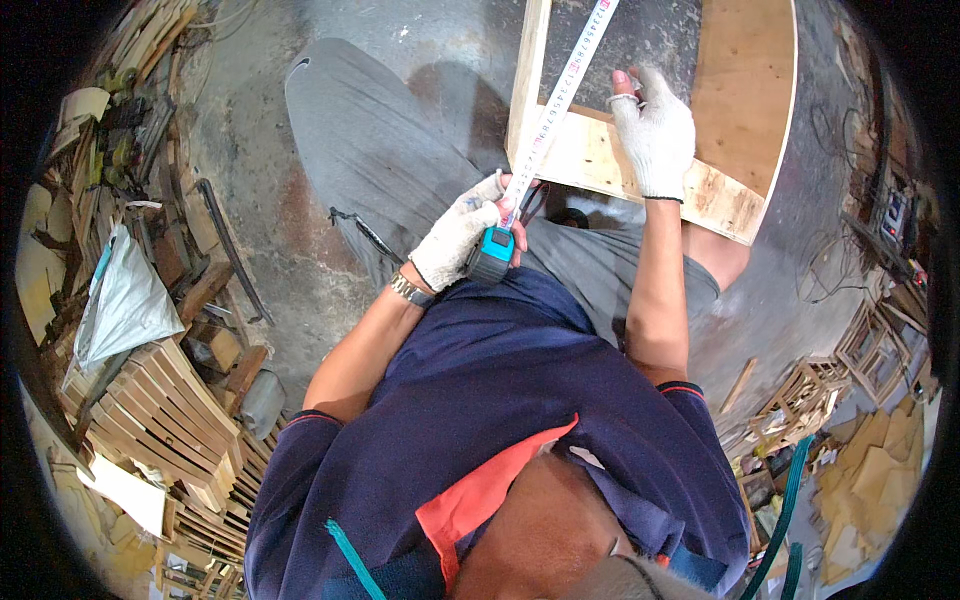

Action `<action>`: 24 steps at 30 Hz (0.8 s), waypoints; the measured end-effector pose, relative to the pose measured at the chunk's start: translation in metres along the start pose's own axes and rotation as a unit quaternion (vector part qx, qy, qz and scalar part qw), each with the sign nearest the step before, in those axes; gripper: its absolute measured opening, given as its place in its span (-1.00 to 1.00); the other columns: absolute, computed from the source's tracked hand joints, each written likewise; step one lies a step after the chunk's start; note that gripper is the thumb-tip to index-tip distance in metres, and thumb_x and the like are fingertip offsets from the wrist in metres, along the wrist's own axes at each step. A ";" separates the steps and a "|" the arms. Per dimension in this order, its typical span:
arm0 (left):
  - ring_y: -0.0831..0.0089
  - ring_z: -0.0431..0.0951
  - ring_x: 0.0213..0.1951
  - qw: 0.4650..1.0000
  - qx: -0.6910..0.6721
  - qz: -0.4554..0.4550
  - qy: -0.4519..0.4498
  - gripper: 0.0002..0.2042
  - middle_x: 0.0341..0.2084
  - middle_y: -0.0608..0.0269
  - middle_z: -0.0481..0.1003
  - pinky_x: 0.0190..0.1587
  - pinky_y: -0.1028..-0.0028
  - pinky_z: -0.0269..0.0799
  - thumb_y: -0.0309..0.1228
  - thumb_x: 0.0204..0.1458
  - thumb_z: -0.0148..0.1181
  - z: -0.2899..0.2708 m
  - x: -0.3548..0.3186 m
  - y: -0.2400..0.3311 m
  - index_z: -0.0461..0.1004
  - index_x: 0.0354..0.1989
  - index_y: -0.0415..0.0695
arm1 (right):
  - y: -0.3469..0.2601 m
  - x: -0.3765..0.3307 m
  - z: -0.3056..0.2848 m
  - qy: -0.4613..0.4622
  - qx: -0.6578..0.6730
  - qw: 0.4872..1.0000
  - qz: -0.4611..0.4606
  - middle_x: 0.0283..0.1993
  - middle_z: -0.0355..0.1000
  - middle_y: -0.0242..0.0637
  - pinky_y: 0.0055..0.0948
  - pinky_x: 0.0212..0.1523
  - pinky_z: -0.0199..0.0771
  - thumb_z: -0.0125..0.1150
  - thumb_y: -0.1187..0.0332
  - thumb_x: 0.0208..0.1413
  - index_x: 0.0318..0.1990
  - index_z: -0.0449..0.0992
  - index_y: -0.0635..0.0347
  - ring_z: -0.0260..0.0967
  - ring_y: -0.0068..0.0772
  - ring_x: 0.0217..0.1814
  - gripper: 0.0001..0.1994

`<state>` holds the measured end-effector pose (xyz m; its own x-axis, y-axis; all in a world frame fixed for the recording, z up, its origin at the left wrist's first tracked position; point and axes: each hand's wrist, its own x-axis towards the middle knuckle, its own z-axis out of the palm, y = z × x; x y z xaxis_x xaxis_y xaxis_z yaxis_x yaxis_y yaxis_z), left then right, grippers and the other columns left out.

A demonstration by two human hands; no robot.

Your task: The person uses a nail gun to fasten wooden planks into a frame, then measures the frame with a tape measure. The person sits on the floor during the task.

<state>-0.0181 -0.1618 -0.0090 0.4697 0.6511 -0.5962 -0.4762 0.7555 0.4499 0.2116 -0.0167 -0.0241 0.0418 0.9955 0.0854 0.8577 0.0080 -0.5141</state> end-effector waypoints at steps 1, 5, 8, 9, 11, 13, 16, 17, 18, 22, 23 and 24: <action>0.39 0.55 -0.54 1.000 0.004 0.002 -0.003 -0.56 -0.52 0.19 0.53 -0.47 0.43 0.49 -0.21 0.28 0.13 0.000 0.000 0.001 0.30 0.25 -0.12 | -0.001 0.000 -0.001 -0.003 0.001 1.000 0.002 -0.46 0.54 -0.11 -0.11 -0.34 0.50 0.21 -0.08 0.21 -0.11 0.58 0.11 0.55 0.03 -0.37 -0.58; 0.40 0.54 -0.55 1.000 0.010 0.004 -0.019 -0.53 -0.53 0.19 0.52 -0.47 0.44 0.48 -0.19 0.27 0.14 -0.002 0.001 0.003 0.29 0.27 -0.15 | -0.001 0.000 0.000 -0.007 -0.017 1.000 0.010 -0.41 0.57 -0.10 -0.16 -0.32 0.52 0.22 -0.07 0.21 -0.09 0.60 0.11 0.58 -0.01 -0.34 -0.58; 0.40 0.53 -0.56 1.000 -0.013 0.003 -0.025 -0.52 -0.53 0.20 0.52 -0.47 0.45 0.47 -0.18 0.27 0.14 -0.001 0.000 0.002 0.28 0.27 -0.15 | -0.004 0.001 -0.002 -0.023 -0.030 0.999 0.014 -0.37 0.60 -0.08 -0.18 -0.29 0.54 0.22 -0.06 0.22 -0.07 0.61 0.10 0.60 -0.03 -0.31 -0.58; 0.40 0.53 -0.56 0.999 -0.023 0.002 -0.027 -0.52 -0.53 0.19 0.52 -0.47 0.45 0.47 -0.18 0.28 0.13 0.000 0.000 0.002 0.28 0.27 -0.16 | -0.001 0.000 0.000 -0.012 -0.028 1.000 0.005 -0.41 0.58 -0.10 -0.15 -0.32 0.53 0.23 -0.07 0.21 -0.09 0.60 0.10 0.58 0.00 -0.34 -0.59; 0.40 0.53 -0.57 1.000 -0.009 0.004 -0.027 -0.53 -0.53 0.19 0.51 -0.48 0.45 0.47 -0.19 0.28 0.12 -0.002 0.000 0.002 0.28 0.27 -0.16 | 0.002 0.000 0.003 0.004 -0.022 1.000 -0.007 -0.45 0.55 -0.12 -0.11 -0.35 0.51 0.23 -0.07 0.20 -0.12 0.59 0.09 0.56 0.03 -0.38 -0.60; 0.40 0.53 -0.57 1.000 -0.007 0.002 -0.024 -0.54 -0.53 0.19 0.51 -0.49 0.45 0.46 -0.19 0.29 0.11 -0.003 0.001 0.002 0.28 0.27 -0.16 | 0.004 0.000 0.005 0.014 -0.015 1.000 -0.011 -0.45 0.55 -0.12 -0.10 -0.35 0.51 0.24 -0.07 0.20 -0.12 0.59 0.09 0.56 0.04 -0.38 -0.60; 0.40 0.53 -0.58 1.000 -0.009 0.003 -0.022 -0.55 -0.53 0.20 0.50 -0.51 0.47 0.45 -0.20 0.30 0.10 -0.001 0.000 0.001 0.28 0.27 -0.16 | 0.003 0.000 0.002 0.009 -0.013 1.000 -0.007 -0.46 0.54 -0.12 -0.11 -0.37 0.50 0.24 -0.06 0.19 -0.12 0.59 0.08 0.55 0.03 -0.39 -0.61; 0.40 0.53 -0.58 1.000 -0.003 0.006 -0.025 -0.55 -0.53 0.20 0.49 -0.51 0.47 0.44 -0.20 0.30 0.10 -0.001 -0.002 0.002 0.28 0.27 -0.16 | 0.003 -0.001 0.001 0.011 -0.011 1.000 -0.007 -0.47 0.54 -0.13 -0.11 -0.37 0.50 0.24 -0.07 0.19 -0.13 0.59 0.08 0.55 0.03 -0.39 -0.61; 0.40 0.53 -0.58 1.000 0.001 0.008 -0.027 -0.55 -0.53 0.20 0.49 -0.51 0.47 0.44 -0.21 0.30 0.10 -0.001 -0.002 0.003 0.28 0.27 -0.16 | 0.003 -0.001 0.002 0.010 -0.010 1.000 -0.005 -0.47 0.54 -0.13 -0.11 -0.38 0.49 0.24 -0.07 0.19 -0.13 0.59 0.08 0.55 0.02 -0.40 -0.61; 0.38 0.56 -0.55 0.999 0.014 0.013 -0.050 -0.52 -0.51 0.12 0.55 -0.45 0.47 0.48 -0.13 0.30 0.08 -0.007 0.001 0.002 0.29 0.29 -0.14 | 0.002 -0.001 0.002 0.012 -0.012 1.000 0.000 -0.47 0.54 -0.15 -0.13 -0.38 0.49 0.25 -0.08 0.19 -0.12 0.60 0.08 0.54 0.01 -0.40 -0.60; 0.39 0.56 -0.55 0.999 0.013 0.012 -0.050 -0.52 -0.51 0.12 0.55 -0.45 0.48 0.48 -0.13 0.30 0.08 -0.006 0.001 0.003 0.29 0.28 -0.14 | 0.002 0.000 0.002 0.011 -0.011 1.000 0.001 -0.47 0.54 -0.15 -0.13 -0.38 0.50 0.24 -0.08 0.19 -0.12 0.60 0.08 0.55 0.01 -0.40 -0.60; 0.40 0.56 -0.55 0.999 0.012 0.011 -0.050 -0.52 -0.51 0.12 0.55 -0.45 0.48 0.48 -0.13 0.30 0.08 -0.006 0.001 0.003 0.29 0.28 -0.14 | 0.002 -0.001 0.002 0.011 -0.010 1.000 0.002 -0.47 0.54 -0.16 -0.13 -0.38 0.50 0.24 -0.08 0.19 -0.12 0.60 0.08 0.55 0.01 -0.40 -0.60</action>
<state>-0.0235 -0.1590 -0.0117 0.5322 0.6705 -0.5169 -0.4692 0.7418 0.4792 0.2120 -0.0170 -0.0267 0.0559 0.9931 0.1026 0.8678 0.0025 -0.4969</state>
